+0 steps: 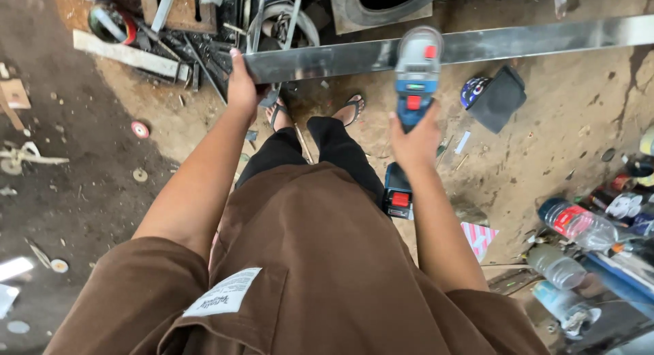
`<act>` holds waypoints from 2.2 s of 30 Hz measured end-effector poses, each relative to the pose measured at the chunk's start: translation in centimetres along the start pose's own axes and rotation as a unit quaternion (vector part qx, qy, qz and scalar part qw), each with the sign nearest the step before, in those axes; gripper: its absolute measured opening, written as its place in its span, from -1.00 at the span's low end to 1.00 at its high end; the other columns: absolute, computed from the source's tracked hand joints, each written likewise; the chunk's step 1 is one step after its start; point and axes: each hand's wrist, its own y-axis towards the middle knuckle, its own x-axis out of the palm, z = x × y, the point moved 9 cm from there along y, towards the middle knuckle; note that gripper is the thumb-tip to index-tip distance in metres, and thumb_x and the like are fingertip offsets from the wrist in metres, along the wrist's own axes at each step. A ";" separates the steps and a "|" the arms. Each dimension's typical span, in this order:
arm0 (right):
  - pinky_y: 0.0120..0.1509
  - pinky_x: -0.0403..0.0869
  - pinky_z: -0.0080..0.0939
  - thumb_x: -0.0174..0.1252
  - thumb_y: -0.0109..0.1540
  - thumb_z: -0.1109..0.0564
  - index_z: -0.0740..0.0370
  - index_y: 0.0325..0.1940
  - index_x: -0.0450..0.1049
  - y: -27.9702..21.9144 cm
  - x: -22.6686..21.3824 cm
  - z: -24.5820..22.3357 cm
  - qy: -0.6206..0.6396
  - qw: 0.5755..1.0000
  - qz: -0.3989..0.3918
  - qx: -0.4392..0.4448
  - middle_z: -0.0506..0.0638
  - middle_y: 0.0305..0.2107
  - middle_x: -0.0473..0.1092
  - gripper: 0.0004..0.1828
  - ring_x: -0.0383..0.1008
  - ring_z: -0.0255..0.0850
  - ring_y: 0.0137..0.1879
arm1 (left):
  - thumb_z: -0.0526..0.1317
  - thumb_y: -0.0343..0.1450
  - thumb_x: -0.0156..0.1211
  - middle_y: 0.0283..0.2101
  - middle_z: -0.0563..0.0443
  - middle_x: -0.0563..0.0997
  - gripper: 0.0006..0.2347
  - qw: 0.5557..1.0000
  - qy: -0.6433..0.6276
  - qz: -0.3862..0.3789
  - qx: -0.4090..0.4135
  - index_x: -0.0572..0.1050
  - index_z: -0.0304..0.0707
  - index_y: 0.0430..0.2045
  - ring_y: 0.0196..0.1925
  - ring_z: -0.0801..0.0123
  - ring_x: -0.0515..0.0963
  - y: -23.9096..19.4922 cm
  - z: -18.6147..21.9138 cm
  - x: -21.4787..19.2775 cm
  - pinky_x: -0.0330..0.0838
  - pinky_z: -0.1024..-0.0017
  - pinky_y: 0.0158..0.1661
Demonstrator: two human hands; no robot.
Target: Polishing a long rectangular metal frame using a handheld angle grinder
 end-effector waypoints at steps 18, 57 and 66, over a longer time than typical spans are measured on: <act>-0.62 0.55 -0.05 0.37 0.26 0.02 0.33 -0.22 0.31 -0.1 -10.9 20.6 0.587 0.770 0.224 0.109 0.16 -0.55 0.42 -0.60 0.52 -0.04 -0.63 | 0.23 0.45 0.35 0.35 -0.62 0.24 -0.21 0.999 -0.040 0.005 0.036 0.15 -0.38 0.37 0.35 -0.51 0.33 2.8 -2.0 -3.2 0.38 -0.38 0.24; 0.23 0.51 0.09 0.39 -0.04 -0.39 -0.21 0.18 0.23 5.8 -9.1 19.1 0.060 0.980 -0.040 0.188 0.13 -0.17 0.54 -0.18 0.55 0.12 0.09 | 0.01 0.20 0.53 0.21 -0.22 0.38 -0.23 0.388 0.829 -0.229 0.330 0.17 -0.20 0.22 0.28 -0.16 0.42 -5.9 -7.4 30.3 0.49 0.02 0.15; 0.17 0.52 0.18 0.31 0.06 -0.34 -0.09 0.20 0.19 5.2 -8.9 19.1 0.061 0.981 -0.019 0.185 0.26 -0.22 0.53 -0.24 0.56 0.23 0.04 | -0.05 0.32 0.44 0.27 -0.27 0.39 -0.27 0.433 0.800 -0.269 0.316 0.17 -0.26 0.34 0.36 -0.26 0.35 -9.9 -4.7 31.7 0.47 -0.03 0.21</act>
